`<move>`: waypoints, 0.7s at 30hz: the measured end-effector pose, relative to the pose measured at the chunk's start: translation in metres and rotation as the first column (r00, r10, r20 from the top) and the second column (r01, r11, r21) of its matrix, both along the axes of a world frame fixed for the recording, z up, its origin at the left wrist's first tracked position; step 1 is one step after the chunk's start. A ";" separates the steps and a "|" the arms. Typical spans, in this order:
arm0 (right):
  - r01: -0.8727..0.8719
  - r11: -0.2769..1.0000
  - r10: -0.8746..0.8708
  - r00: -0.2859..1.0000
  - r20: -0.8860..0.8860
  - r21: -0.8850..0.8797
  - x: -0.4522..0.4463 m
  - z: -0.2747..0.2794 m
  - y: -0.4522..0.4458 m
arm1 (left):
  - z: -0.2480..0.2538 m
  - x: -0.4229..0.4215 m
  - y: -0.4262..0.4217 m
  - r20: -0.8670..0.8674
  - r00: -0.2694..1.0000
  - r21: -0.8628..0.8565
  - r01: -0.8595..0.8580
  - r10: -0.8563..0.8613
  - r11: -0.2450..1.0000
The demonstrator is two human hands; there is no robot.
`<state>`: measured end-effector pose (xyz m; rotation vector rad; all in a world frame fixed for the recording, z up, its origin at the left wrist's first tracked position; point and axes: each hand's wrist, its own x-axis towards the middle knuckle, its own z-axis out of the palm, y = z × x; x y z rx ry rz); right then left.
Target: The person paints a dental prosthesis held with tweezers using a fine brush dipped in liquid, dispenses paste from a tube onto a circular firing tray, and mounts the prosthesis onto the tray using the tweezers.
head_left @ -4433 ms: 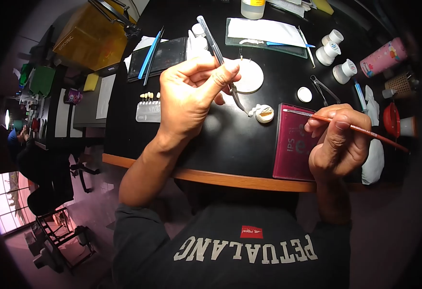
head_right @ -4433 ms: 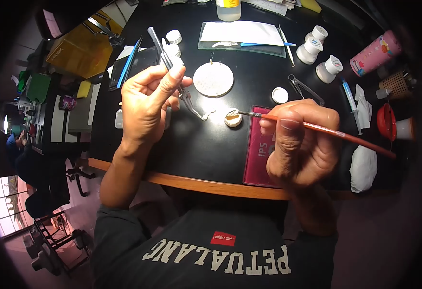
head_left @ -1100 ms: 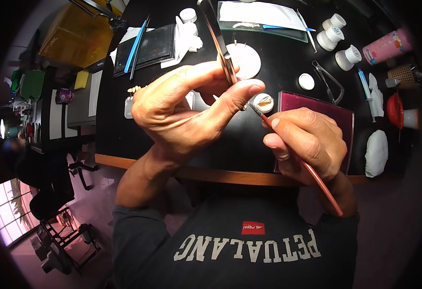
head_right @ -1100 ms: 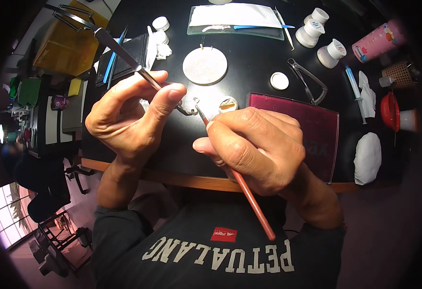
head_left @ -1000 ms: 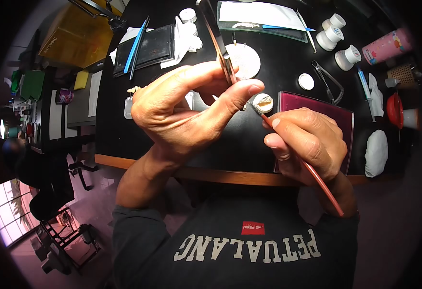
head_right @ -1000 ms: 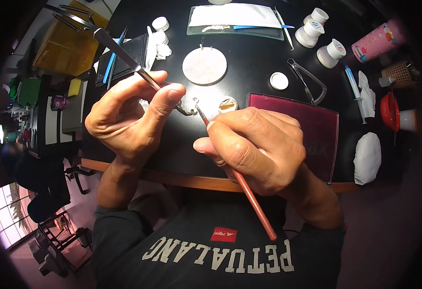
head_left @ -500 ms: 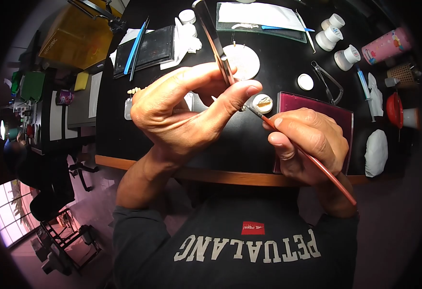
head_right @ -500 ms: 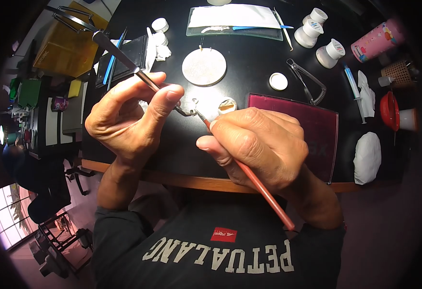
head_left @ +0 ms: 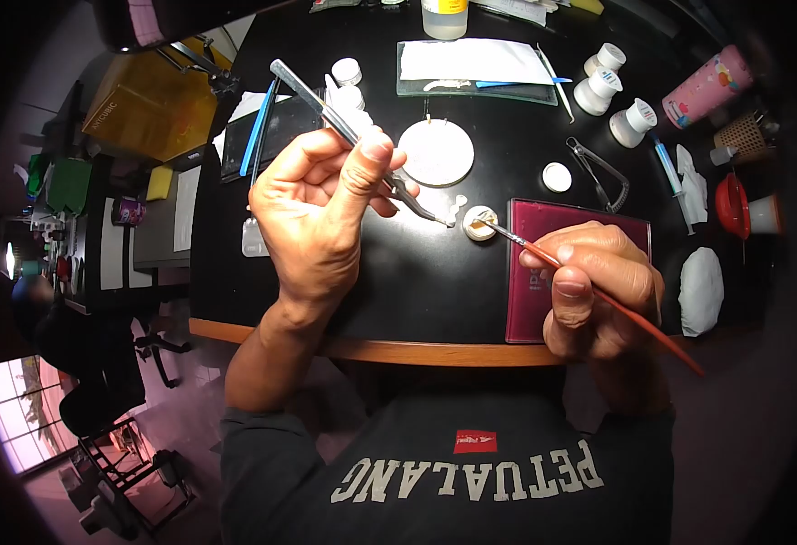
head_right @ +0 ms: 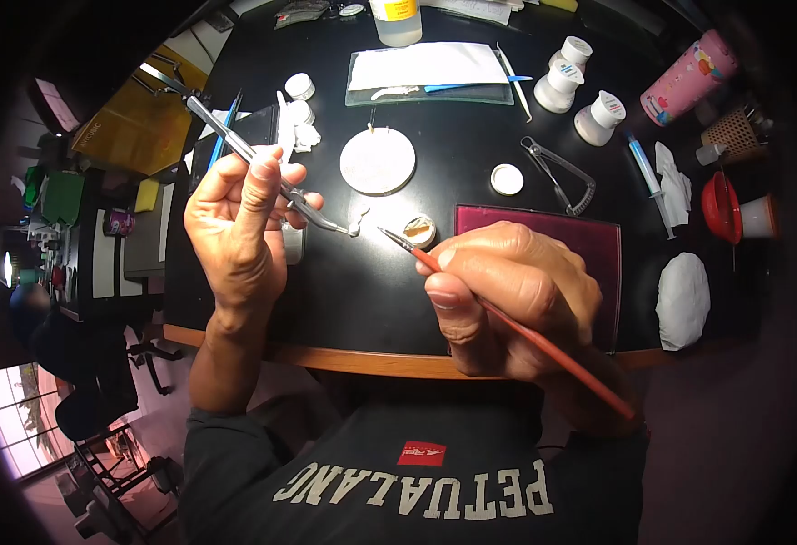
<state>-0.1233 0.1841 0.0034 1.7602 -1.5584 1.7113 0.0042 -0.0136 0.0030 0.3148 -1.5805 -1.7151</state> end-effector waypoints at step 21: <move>0.075 0.997 -0.074 0.991 -0.114 0.005 0.003 -0.002 -0.004 | -0.006 -0.002 -0.005 -0.002 1.000 0.038 0.012 -0.012 0.999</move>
